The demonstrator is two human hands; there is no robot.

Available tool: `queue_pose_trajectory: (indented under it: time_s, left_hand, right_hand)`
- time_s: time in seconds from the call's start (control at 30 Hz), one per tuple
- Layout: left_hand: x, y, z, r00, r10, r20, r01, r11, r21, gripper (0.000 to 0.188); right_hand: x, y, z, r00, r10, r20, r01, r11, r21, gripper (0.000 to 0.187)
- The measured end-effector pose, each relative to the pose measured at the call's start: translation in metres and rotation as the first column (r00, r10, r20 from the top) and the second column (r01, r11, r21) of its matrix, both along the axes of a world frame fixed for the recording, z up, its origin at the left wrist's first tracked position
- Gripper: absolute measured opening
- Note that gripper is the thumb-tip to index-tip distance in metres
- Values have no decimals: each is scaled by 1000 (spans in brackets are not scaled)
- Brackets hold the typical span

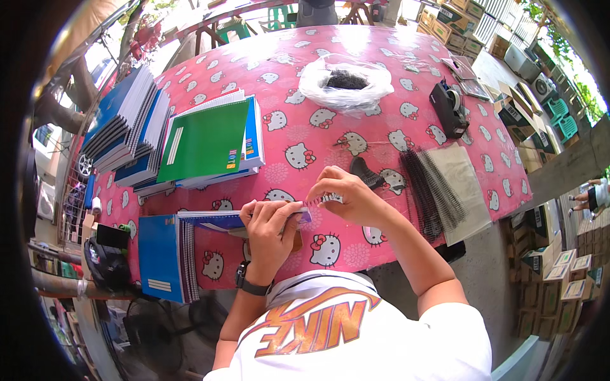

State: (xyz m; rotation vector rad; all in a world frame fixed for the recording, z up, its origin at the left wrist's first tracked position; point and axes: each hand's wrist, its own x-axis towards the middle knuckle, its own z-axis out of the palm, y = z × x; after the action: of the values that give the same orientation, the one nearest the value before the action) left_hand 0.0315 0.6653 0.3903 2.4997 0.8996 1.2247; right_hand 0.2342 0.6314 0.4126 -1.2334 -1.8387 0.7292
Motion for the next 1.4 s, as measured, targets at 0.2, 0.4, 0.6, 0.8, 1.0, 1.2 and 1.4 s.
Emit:
queue_pose_trajectory:
  time_s: [0.2, 0.4, 0.6, 0.8, 1.0, 1.2, 1.4]
  left_hand:
    - [0, -2, -2, 1000, 2, 30, 0, 998, -61, 16]
    - [-8, 0, -3, 996, -91, 6, 91, 993, -76, 10]
    - [-7, -5, -3, 997, -54, 55, 56, 998, -41, 12]
    - [-2, -9, 1, 999, 2, 41, 3, 991, -131, 15]
    - [-1, -8, 2, 1000, 23, 3, -23, 992, -125, 15]
    - [-3, -10, 3, 995, -46, -90, 40, 997, -64, 9]
    - [-4, -11, -2, 987, -12, -160, 8, 1000, -27, 15]
  right_hand:
    - [-1, 2, -4, 999, 50, -11, -49, 997, 60, 31]
    - [-1, 2, -4, 994, 101, 41, -104, 992, 70, 28]
    - [-3, -9, 7, 986, 149, -76, -157, 982, -110, 26]
    - [-2, -14, 3, 989, 140, 47, -146, 974, 172, 27]
    - [-3, -17, -3, 994, 104, -19, -105, 988, -117, 35]
    - [-13, -19, 7, 998, 49, 34, -43, 989, -141, 31]
    - [57, 12, -72, 454, -535, 713, 806, 587, -73, 41]
